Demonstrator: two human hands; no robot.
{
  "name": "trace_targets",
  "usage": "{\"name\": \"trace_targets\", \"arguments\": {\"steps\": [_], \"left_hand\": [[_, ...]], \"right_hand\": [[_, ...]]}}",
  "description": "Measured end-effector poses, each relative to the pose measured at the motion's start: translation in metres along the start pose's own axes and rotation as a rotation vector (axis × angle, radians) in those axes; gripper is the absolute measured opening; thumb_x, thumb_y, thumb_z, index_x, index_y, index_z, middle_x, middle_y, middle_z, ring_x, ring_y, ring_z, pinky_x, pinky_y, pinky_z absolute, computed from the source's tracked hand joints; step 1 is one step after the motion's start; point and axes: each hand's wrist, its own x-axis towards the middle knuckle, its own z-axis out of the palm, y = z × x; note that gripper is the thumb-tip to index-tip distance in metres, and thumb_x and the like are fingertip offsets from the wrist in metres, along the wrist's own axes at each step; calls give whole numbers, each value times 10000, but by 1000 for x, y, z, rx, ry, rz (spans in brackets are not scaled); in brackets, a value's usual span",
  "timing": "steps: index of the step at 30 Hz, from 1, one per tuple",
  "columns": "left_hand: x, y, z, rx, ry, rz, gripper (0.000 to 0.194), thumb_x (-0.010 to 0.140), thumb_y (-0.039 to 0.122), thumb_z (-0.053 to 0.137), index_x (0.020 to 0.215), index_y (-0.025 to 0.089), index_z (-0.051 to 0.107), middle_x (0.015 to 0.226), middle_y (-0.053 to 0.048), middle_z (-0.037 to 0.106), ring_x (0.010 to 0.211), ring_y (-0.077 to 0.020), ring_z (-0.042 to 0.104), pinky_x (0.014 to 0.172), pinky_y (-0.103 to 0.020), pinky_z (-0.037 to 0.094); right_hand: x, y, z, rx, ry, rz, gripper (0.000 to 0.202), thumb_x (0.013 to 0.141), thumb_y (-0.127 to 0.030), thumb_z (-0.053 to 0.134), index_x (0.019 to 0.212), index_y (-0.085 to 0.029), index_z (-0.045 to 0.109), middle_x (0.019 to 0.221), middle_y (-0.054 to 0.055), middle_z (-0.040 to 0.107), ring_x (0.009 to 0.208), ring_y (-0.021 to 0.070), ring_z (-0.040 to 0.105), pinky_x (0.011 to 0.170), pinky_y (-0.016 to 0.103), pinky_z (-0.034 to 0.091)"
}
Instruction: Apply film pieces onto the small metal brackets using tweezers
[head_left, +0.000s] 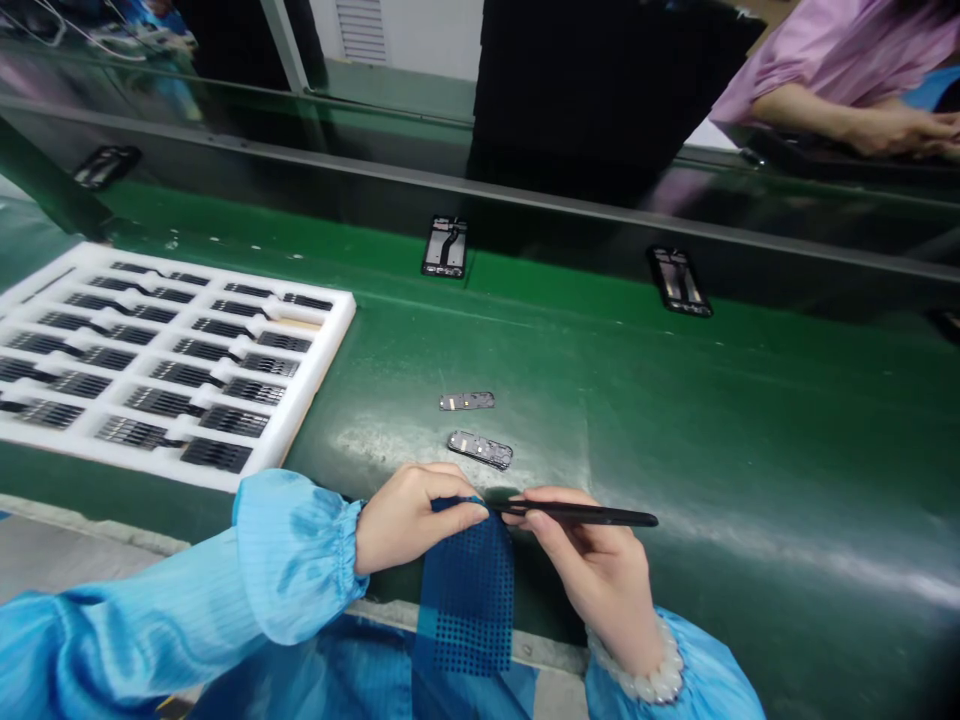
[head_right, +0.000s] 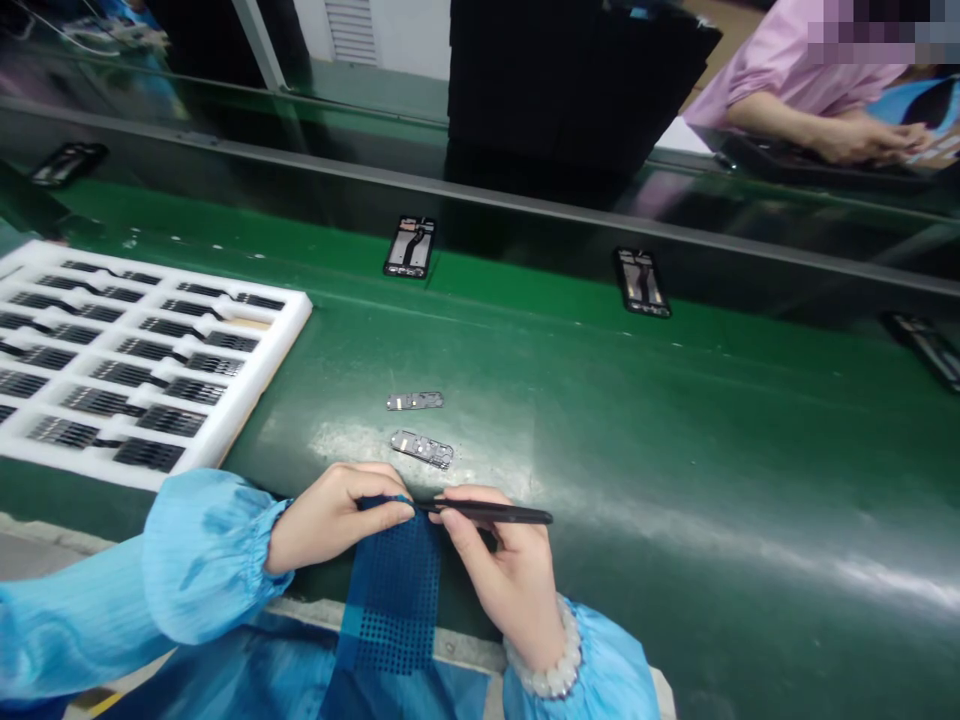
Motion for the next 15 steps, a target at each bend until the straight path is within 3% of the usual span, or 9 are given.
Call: {"name": "trace_targets", "arguments": {"steps": [10,13,15], "left_hand": [[-1,-1,0,57,2,-11,161,840,231,583,732,155,675,721,-6,651,683,-106,602,656,-193,456],[0,0,-4,184,21,108,200,877,261,533,779,160,674,748,-21,648,707,-116,595,683,-216,464],[2,1,-8,324,40,237,221,895,271,501,798,170,673,849,-46,658,841,-154,594,781,-272,461]], "right_hand": [[2,-5,-2,1,38,74,83,824,-250,620,889,-218,663,737,16,739,640,169,714,630,247,602],[10,-3,-2,28,158,170,136,808,-304,633,877,-189,648,668,30,733,617,180,713,607,263,604],[17,2,-1,53,243,225,200,790,-348,646,884,-171,642,676,47,734,629,192,714,611,287,606]]}}
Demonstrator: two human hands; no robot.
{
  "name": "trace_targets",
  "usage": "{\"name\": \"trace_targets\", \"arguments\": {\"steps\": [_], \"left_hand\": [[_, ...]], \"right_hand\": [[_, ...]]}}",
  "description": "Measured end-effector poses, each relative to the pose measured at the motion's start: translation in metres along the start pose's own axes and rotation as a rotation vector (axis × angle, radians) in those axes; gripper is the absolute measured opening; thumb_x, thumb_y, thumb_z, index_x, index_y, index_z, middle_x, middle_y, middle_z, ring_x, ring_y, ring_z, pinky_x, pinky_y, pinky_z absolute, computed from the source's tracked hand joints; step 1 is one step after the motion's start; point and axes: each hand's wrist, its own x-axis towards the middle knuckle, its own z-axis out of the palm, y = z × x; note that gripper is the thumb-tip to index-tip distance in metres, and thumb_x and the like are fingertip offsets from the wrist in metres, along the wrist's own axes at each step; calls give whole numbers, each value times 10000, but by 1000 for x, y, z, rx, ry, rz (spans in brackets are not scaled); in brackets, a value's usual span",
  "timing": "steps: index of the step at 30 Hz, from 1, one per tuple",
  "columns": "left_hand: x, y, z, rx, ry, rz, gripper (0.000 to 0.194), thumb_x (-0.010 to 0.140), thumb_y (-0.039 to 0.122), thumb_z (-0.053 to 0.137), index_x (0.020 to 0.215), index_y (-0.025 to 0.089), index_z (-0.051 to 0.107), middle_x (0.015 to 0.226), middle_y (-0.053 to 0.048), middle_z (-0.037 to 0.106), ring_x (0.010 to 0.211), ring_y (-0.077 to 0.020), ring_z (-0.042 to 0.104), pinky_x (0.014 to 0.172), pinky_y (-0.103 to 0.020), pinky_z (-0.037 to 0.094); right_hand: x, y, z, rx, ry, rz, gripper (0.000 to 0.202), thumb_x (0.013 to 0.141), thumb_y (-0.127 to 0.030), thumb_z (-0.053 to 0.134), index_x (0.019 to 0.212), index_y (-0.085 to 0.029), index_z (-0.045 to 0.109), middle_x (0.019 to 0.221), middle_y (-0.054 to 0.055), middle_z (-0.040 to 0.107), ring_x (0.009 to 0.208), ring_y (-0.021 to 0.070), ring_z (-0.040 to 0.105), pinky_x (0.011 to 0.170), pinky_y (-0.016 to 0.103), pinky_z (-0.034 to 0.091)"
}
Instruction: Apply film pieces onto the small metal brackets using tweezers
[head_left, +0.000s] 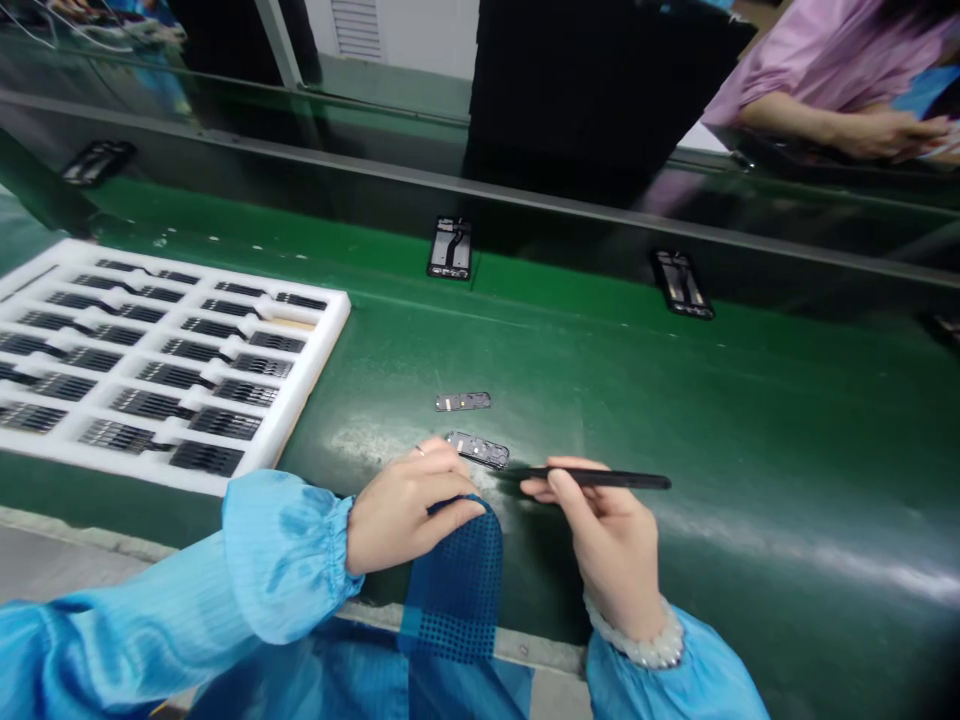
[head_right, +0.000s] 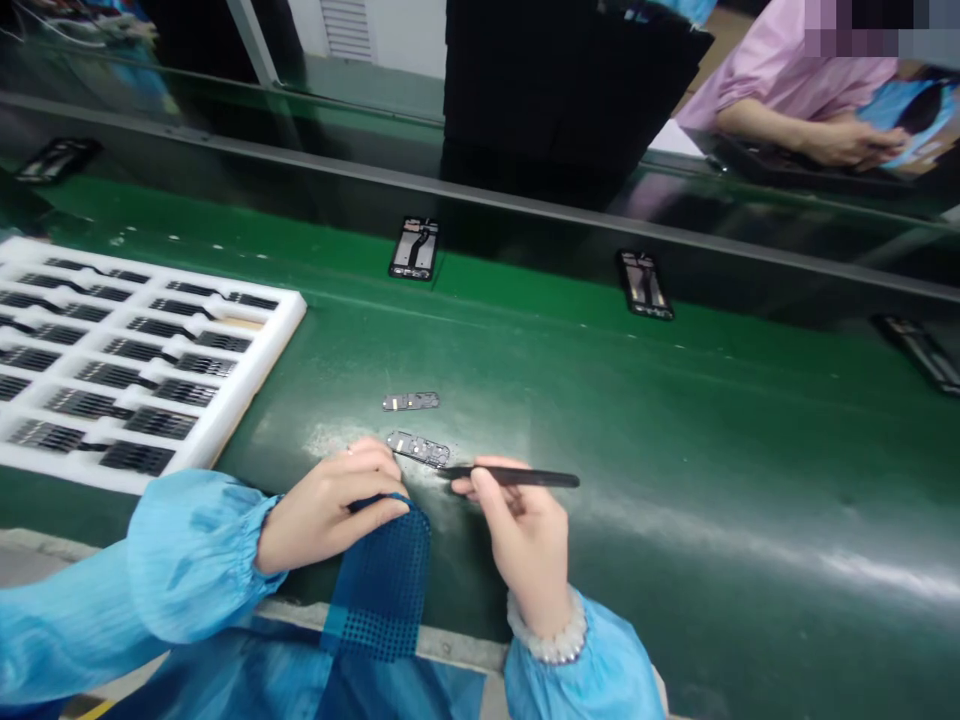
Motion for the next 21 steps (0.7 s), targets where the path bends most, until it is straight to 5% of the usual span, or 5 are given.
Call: {"name": "trace_targets", "arguments": {"steps": [5,21], "left_hand": [[1,-6,0,229,-18,105,222,902,258,480,796,180,660,1203,-44,607,1212,-241,463,974,-400,377],[1,-3,2,243,-84,33,242,907,252,468,786,182,666,1216,-31,609,1225,-232,467,980,-394,377]], "right_hand": [[17,8,5,-6,66,74,317,723,-432,686,863,-150,649,714,74,733,676,225,716,619,330,599],[20,13,9,21,37,86,289,731,-400,688,877,-153,650,711,65,733,690,219,716,690,353,588]]}}
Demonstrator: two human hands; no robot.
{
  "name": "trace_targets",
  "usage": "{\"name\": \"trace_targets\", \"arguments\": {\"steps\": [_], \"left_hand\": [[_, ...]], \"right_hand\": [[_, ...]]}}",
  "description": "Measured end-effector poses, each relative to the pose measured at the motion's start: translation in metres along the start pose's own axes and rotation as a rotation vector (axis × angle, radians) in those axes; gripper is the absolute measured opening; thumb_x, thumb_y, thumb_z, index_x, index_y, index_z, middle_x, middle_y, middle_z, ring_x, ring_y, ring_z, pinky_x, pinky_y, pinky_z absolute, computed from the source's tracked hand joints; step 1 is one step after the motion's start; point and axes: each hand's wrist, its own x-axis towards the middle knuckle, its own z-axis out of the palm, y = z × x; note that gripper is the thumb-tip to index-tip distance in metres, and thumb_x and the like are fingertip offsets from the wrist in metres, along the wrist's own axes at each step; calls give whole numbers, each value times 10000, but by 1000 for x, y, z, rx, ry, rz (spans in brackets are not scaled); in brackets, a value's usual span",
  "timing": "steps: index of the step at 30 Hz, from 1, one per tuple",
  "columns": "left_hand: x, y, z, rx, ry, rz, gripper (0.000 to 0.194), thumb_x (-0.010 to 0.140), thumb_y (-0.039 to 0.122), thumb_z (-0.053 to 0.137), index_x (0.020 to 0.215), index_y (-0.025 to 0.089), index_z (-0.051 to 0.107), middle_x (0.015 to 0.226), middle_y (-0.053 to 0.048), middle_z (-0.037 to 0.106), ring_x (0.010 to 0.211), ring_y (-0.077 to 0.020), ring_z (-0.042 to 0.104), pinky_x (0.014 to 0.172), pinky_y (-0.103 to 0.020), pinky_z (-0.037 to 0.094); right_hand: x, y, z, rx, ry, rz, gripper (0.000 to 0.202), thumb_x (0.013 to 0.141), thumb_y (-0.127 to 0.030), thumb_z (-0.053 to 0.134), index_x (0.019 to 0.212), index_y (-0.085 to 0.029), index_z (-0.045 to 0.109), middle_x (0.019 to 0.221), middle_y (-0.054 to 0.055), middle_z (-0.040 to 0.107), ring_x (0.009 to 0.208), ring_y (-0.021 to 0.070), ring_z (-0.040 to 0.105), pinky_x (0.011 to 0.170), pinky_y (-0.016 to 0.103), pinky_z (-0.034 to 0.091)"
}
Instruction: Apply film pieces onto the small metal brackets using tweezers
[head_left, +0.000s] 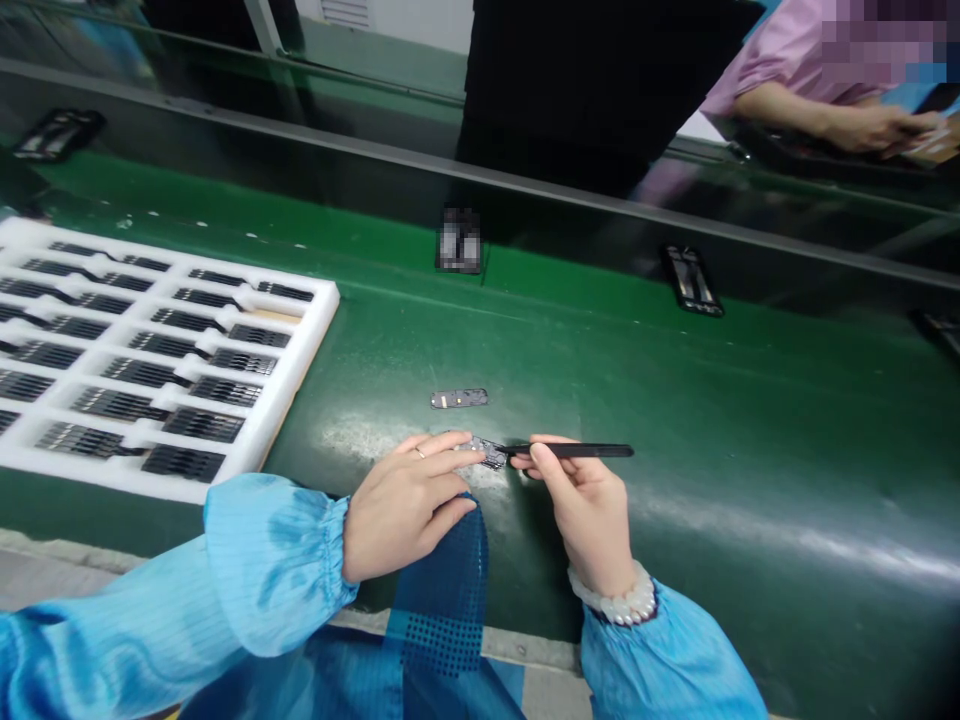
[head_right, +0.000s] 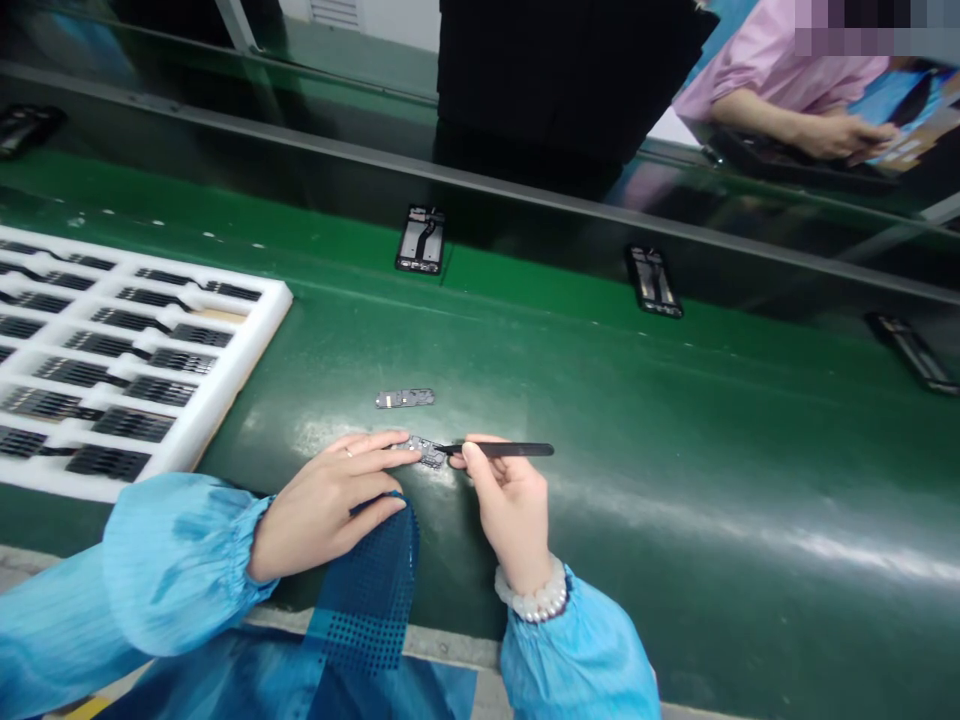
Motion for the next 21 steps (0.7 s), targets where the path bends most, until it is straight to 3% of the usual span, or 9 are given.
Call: {"name": "trace_targets", "arguments": {"steps": [21], "left_hand": [[0,0,-1,-8,1,-5,229,903,252,477,787,181,662,1210,-28,614,1227,-227,464,984,-392,359]], "right_hand": [[-1,0,0,-27,10,-12,299,740,-414,678,878,-150,656,744,70,737,695,215,716,677,345,590]]}}
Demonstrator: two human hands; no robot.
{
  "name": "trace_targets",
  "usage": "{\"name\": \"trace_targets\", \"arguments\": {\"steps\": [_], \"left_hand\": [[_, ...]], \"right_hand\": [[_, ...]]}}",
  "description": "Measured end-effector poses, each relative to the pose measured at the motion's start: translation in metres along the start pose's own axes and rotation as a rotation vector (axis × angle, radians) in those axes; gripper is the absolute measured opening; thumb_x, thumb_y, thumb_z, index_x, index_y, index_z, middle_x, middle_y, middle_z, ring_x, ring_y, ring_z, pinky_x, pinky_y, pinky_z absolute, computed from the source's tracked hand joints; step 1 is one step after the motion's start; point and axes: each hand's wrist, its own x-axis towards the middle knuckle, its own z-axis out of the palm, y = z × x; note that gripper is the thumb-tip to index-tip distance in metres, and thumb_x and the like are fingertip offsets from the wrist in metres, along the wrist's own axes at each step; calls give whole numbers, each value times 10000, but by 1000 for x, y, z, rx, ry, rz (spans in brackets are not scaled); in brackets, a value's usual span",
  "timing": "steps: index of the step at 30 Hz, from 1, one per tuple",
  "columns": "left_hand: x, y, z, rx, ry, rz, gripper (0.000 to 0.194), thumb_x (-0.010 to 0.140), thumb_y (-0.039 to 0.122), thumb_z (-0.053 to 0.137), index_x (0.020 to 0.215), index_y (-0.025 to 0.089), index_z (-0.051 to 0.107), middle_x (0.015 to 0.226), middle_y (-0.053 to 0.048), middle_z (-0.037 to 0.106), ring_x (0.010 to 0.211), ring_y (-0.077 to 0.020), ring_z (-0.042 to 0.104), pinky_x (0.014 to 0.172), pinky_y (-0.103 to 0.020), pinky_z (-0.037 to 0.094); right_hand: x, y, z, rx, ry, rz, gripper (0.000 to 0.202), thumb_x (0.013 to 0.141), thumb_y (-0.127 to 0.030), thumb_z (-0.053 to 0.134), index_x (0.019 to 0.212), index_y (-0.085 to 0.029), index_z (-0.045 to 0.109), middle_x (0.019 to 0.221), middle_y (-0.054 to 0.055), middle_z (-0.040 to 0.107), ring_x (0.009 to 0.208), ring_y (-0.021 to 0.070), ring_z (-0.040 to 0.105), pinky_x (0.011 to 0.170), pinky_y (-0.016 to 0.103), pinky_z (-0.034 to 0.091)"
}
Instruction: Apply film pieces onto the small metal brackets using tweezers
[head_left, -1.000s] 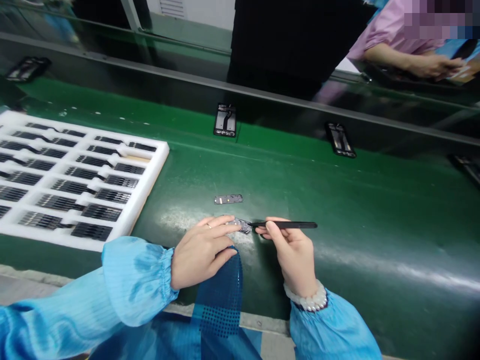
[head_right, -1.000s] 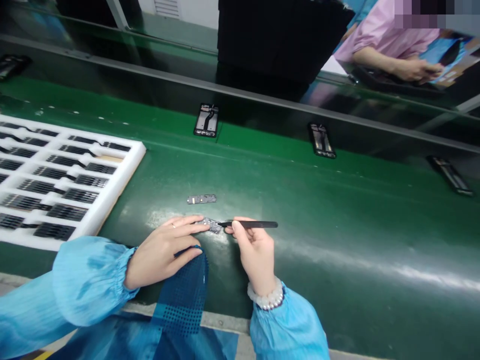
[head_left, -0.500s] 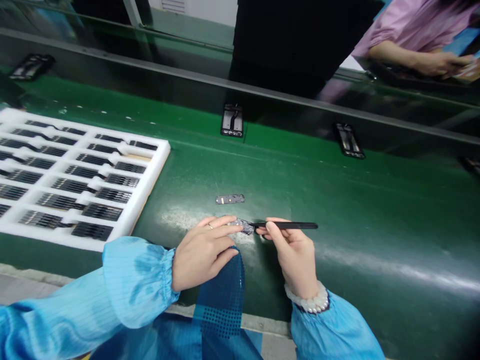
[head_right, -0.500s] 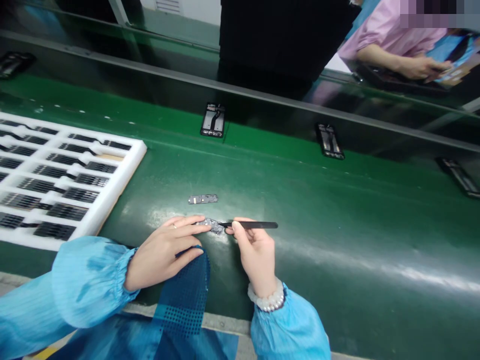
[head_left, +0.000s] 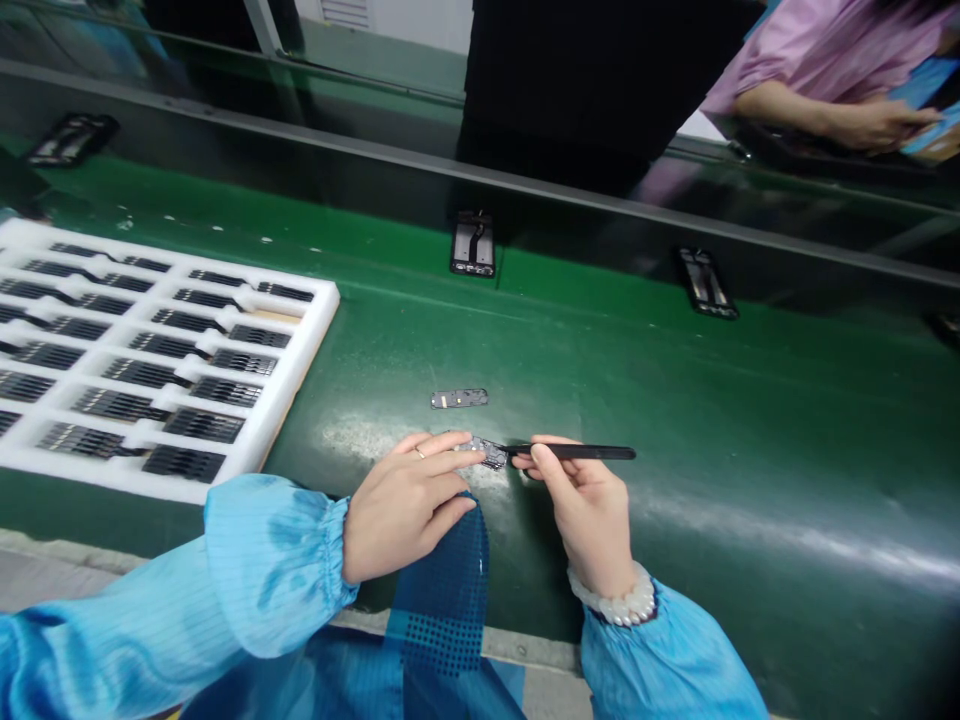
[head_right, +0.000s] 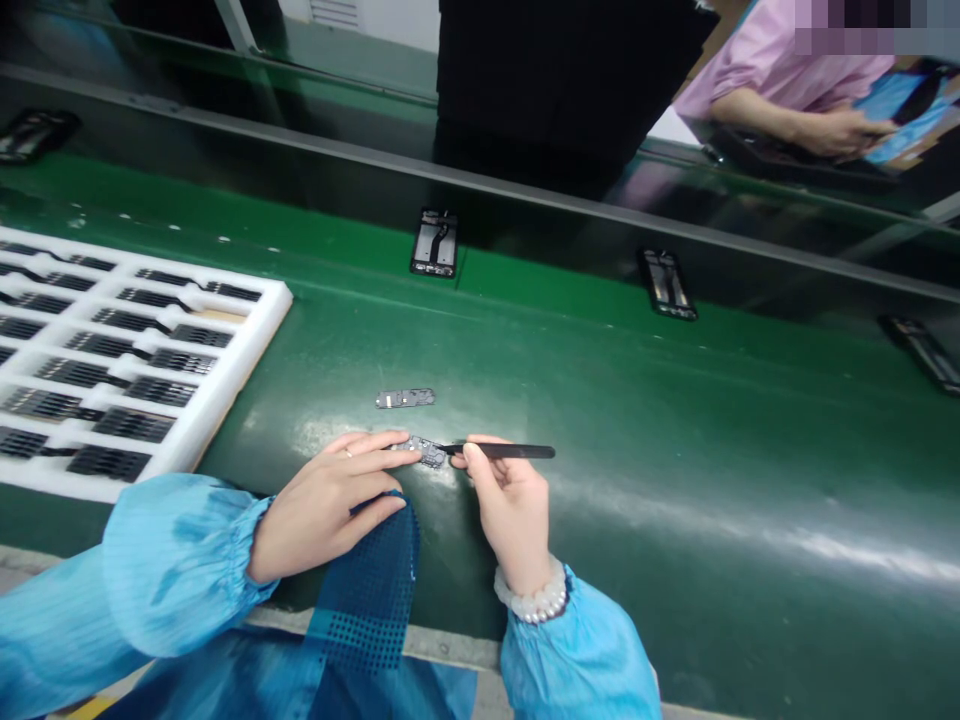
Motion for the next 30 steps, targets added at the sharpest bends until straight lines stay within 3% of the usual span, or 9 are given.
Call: {"name": "trace_targets", "arguments": {"steps": [11,19,26,30], "left_hand": [[0,0,1,-6,0,-5,223,900,248,482,781,181,659,1209,-23,616,1222,-224,472,983,-392,355],[1,1,-2,-7,-3,-3,237,901,244,470,789,179,668,1194,-45,624,1216,-226,477,979,-391,367],[1,0,-1,15,-5,8,230,907,243,466,779,178,646,1216,-24,612,1218,-227,473,963,-393,363],[0,-1,1,35,31,39,226,912,247,464,789,173,639,1208,-16,615,1224,-221,462,969,-384,349]], "right_hand": [[-5,-1,0,-141,8,-116,252,782,-389,634,873,-156,662,737,72,737,685,215,715,677,332,593],[-12,0,-3,-373,24,-374,160,839,-315,583,900,-190,664,882,70,721,745,195,701,694,303,572],[-12,4,-3,-381,3,-389,131,844,-289,585,900,-200,663,885,63,715,758,199,694,707,316,557],[-13,5,-6,-270,72,-409,220,894,-230,509,1103,-211,576,880,53,709,802,196,693,785,363,537]]}}
